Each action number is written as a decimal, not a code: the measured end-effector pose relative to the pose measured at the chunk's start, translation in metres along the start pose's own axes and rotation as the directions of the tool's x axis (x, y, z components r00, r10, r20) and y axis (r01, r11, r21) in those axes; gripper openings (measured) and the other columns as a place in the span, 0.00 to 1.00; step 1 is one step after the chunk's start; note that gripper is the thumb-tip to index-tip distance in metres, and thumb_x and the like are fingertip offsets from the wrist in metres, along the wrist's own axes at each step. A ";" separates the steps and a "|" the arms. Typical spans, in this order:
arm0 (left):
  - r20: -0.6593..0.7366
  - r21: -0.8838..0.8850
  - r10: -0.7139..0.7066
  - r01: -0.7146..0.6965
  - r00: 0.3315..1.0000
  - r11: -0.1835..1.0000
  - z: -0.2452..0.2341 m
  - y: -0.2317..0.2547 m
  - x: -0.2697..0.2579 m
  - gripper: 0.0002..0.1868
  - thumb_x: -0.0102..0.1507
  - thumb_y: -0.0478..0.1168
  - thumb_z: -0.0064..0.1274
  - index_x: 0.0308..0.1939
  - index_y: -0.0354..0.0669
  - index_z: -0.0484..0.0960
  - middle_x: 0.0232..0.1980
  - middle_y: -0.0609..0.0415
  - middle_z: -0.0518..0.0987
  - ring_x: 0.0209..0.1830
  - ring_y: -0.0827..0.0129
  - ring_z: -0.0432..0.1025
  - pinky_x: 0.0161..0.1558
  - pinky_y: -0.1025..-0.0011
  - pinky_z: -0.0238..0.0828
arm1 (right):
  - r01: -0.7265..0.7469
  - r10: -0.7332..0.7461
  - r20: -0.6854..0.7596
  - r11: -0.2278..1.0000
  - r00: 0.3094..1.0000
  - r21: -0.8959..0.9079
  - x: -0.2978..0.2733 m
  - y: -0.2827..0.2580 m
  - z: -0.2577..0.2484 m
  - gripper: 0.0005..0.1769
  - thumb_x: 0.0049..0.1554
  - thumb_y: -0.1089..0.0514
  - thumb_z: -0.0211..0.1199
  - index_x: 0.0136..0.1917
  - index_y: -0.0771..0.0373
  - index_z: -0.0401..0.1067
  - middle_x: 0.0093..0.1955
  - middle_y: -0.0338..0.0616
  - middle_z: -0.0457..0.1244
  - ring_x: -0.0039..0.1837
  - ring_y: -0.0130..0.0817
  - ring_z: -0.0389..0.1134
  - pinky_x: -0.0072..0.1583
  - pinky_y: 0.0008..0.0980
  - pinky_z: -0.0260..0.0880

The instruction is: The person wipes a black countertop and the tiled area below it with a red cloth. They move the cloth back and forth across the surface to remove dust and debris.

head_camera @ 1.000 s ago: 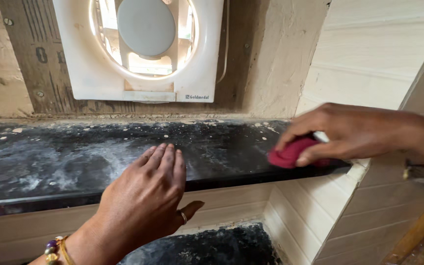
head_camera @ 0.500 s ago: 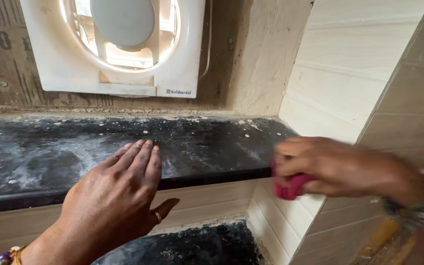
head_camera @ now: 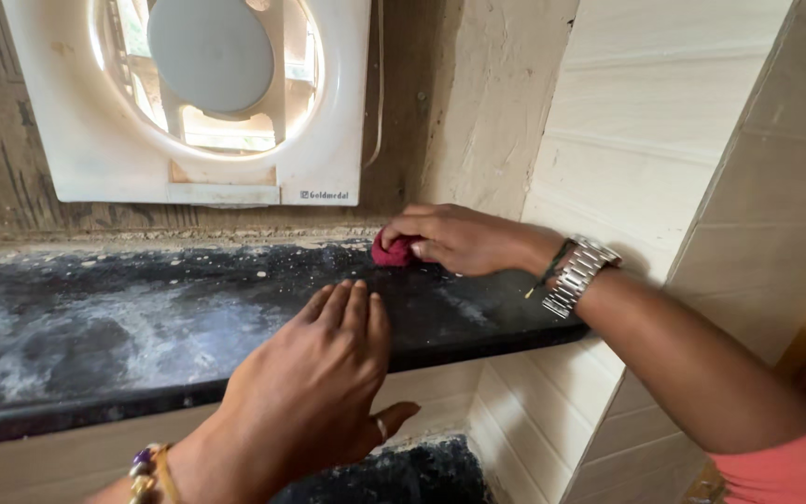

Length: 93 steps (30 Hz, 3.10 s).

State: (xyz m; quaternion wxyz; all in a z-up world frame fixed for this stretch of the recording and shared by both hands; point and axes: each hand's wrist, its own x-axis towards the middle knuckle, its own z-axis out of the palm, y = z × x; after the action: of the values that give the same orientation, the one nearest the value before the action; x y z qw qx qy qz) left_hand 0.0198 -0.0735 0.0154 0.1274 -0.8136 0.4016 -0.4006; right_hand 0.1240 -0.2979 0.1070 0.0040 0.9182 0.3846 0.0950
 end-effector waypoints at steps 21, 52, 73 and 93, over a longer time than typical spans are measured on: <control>0.017 -0.012 0.022 -0.022 1.000 1.000 0.020 -0.004 -0.003 0.54 0.66 0.73 0.37 0.56 0.11 0.68 0.59 0.15 0.71 0.62 0.33 0.68 0.64 0.52 0.61 | -0.689 0.703 0.171 0.711 0.690 -0.139 -0.098 -0.027 -0.082 0.15 0.63 0.50 0.54 0.61 0.50 0.72 0.41 0.42 0.67 0.38 0.30 0.65 0.40 0.31 0.68; 0.018 0.073 -0.008 0.007 1.000 0.997 0.017 -0.001 -0.006 0.54 0.63 0.74 0.39 0.58 0.14 0.70 0.60 0.21 0.73 0.65 0.40 0.69 0.65 0.57 0.64 | -0.378 0.378 0.051 0.926 0.924 -0.015 -0.087 -0.018 -0.017 0.23 0.61 0.41 0.53 0.63 0.55 0.67 0.53 0.40 0.65 0.47 0.32 0.70 0.47 0.33 0.69; -0.072 0.102 -0.039 0.046 0.997 0.994 0.015 0.004 -0.008 0.51 0.59 0.71 0.48 0.56 0.17 0.72 0.61 0.24 0.75 0.63 0.44 0.71 0.64 0.58 0.67 | 0.148 -0.134 -0.362 0.989 0.923 0.012 -0.117 -0.037 0.026 0.13 0.62 0.51 0.60 0.57 0.59 0.74 0.50 0.42 0.65 0.51 0.33 0.68 0.54 0.33 0.76; -0.298 0.088 0.016 0.010 0.954 0.996 -0.002 0.012 -0.054 0.36 0.61 0.55 0.52 0.59 0.23 0.74 0.58 0.31 0.78 0.61 0.47 0.73 0.64 0.56 0.67 | -0.006 -0.337 -0.589 0.865 0.735 -0.503 -0.164 -0.049 0.092 0.26 0.54 0.72 0.64 0.63 0.50 0.75 0.66 0.43 0.68 0.70 0.42 0.68 0.60 0.32 0.72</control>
State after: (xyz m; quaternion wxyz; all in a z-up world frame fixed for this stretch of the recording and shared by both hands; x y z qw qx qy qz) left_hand -0.0076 -0.0404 -0.0189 0.1017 -0.7368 0.3993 -0.5361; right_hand -0.0067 -0.3736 -0.0149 0.1004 0.7556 0.4085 0.5022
